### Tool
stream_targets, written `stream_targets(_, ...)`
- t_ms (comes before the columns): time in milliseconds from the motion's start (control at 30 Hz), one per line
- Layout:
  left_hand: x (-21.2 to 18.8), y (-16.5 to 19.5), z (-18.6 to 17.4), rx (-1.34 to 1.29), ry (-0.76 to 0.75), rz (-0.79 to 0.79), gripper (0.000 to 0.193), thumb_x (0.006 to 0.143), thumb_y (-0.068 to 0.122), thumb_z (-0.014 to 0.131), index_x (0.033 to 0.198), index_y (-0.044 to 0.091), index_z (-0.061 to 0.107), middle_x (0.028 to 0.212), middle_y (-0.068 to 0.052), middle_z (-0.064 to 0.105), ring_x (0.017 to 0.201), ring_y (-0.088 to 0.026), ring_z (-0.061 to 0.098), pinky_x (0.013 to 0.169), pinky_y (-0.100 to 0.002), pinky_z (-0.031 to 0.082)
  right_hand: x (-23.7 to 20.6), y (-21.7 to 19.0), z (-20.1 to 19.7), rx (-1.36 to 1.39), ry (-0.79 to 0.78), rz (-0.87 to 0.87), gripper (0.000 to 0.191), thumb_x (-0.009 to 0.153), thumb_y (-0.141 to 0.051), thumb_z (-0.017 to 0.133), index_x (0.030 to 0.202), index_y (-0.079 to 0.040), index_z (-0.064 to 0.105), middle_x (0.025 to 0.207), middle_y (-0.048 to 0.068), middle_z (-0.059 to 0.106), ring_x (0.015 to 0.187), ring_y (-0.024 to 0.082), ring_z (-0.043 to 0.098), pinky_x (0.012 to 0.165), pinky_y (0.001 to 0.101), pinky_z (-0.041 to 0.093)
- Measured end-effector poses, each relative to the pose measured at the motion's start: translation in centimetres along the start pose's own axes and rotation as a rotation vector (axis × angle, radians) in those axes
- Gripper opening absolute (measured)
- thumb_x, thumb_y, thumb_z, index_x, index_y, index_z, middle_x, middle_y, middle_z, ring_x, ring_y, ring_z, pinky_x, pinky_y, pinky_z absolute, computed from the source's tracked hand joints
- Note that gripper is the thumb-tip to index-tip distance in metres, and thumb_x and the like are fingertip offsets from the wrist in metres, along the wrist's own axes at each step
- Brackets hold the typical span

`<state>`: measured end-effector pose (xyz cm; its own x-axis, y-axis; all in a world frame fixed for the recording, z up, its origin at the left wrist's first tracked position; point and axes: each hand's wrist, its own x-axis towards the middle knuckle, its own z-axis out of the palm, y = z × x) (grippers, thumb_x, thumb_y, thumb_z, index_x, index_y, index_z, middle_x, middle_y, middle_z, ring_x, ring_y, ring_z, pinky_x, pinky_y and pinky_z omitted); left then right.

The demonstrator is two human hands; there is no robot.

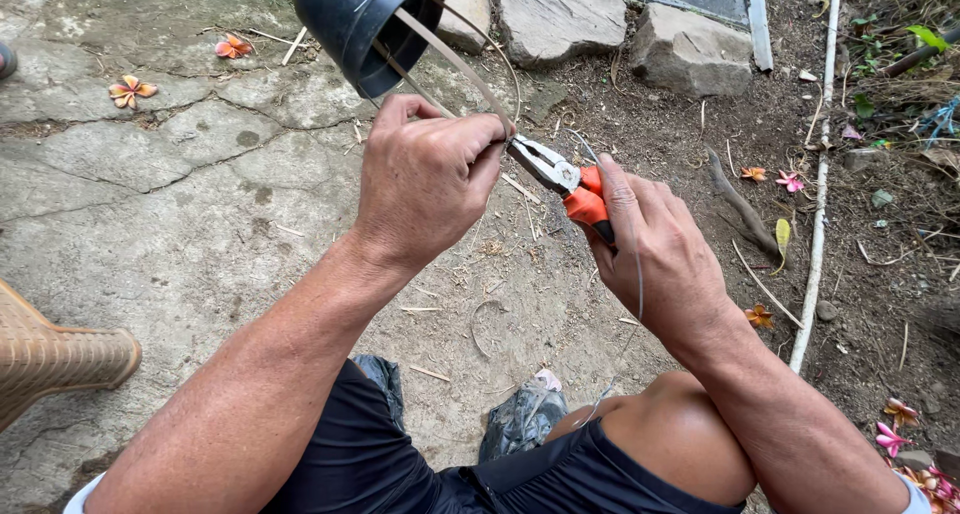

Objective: The person uses pliers to bend and cut a metal wire, then attaches the wire to a small black plastic pot to form a hanging loop. The person repeatedly adjusts the wire shape and secures it around the pot rim.

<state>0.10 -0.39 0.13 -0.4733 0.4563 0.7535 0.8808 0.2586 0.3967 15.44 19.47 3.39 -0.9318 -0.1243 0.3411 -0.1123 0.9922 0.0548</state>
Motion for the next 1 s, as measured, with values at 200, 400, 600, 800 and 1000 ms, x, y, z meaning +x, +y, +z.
stream_targets(200, -0.2, -0.4, 0.6, -0.034, -0.025, 0.013, 0.004, 0.099, 0.014, 0.077, 0.096, 0.013, 0.078, 0.071, 0.002, 0.074, 0.056, -0.007, 0.062, 0.093, -0.038, 0.046, 0.0, -0.4, 0.1, 0.415, -0.06, 0.17, 0.048, 0.089, -0.016, 0.076, 0.132, 0.0, 0.063, 0.107, 0.021, 0.073, 0.093, 0.031, 0.073, 0.078, 0.038, 0.057)
stream_targets(400, -0.2, -1.0, 0.8, -0.077, -0.056, 0.054, 0.002, 0.099, 0.014, 0.076, 0.1, 0.013, 0.078, 0.072, 0.002, 0.074, 0.058, -0.007, 0.062, 0.092, -0.039, 0.046, 0.2, -0.1, -0.2, 0.781, -0.417, 0.584, 0.029, 0.089, -0.027, 0.076, 0.11, -0.009, 0.076, 0.073, 0.001, 0.072, 0.066, 0.009, 0.063, 0.059, 0.0285, 0.053)
stream_targets(600, -0.1, -1.3, 0.6, -0.144, -0.216, -0.031, 0.006, 0.097, 0.011, 0.073, 0.096, 0.012, 0.078, 0.065, 0.003, 0.072, 0.053, -0.01, 0.056, 0.088, -0.038, 0.041, 0.2, 0.4, 0.4, 0.895, -0.522, 0.613, 0.027, 0.089, -0.03, 0.073, 0.106, -0.009, 0.076, 0.074, 0.0, 0.073, 0.07, 0.007, 0.068, 0.064, 0.0272, 0.056)
stream_targets(800, 0.1, -1.4, 0.4, -0.126, -0.255, -0.047, 0.006, 0.098, 0.012, 0.074, 0.094, 0.013, 0.078, 0.063, 0.001, 0.071, 0.052, -0.012, 0.056, 0.09, -0.04, 0.042, 0.2, 0.4, 0.3, 0.904, -0.582, 0.637, 0.03, 0.091, -0.034, 0.072, 0.101, -0.007, 0.077, 0.075, 0.001, 0.075, 0.069, 0.009, 0.068, 0.063, 0.0287, 0.055)
stream_targets(1000, 0.1, -1.3, 0.0, -0.156, -0.208, 0.001, 0.002, 0.1, 0.013, 0.076, 0.1, 0.012, 0.078, 0.079, -0.001, 0.076, 0.067, -0.013, 0.066, 0.098, -0.042, 0.044, 0.1, 0.4, 0.0, 1.217, -0.599, 0.702, 0.037, 0.09, -0.036, 0.069, 0.106, -0.004, 0.075, 0.085, 0.004, 0.078, 0.072, 0.012, 0.073, 0.065, 0.0298, 0.062)
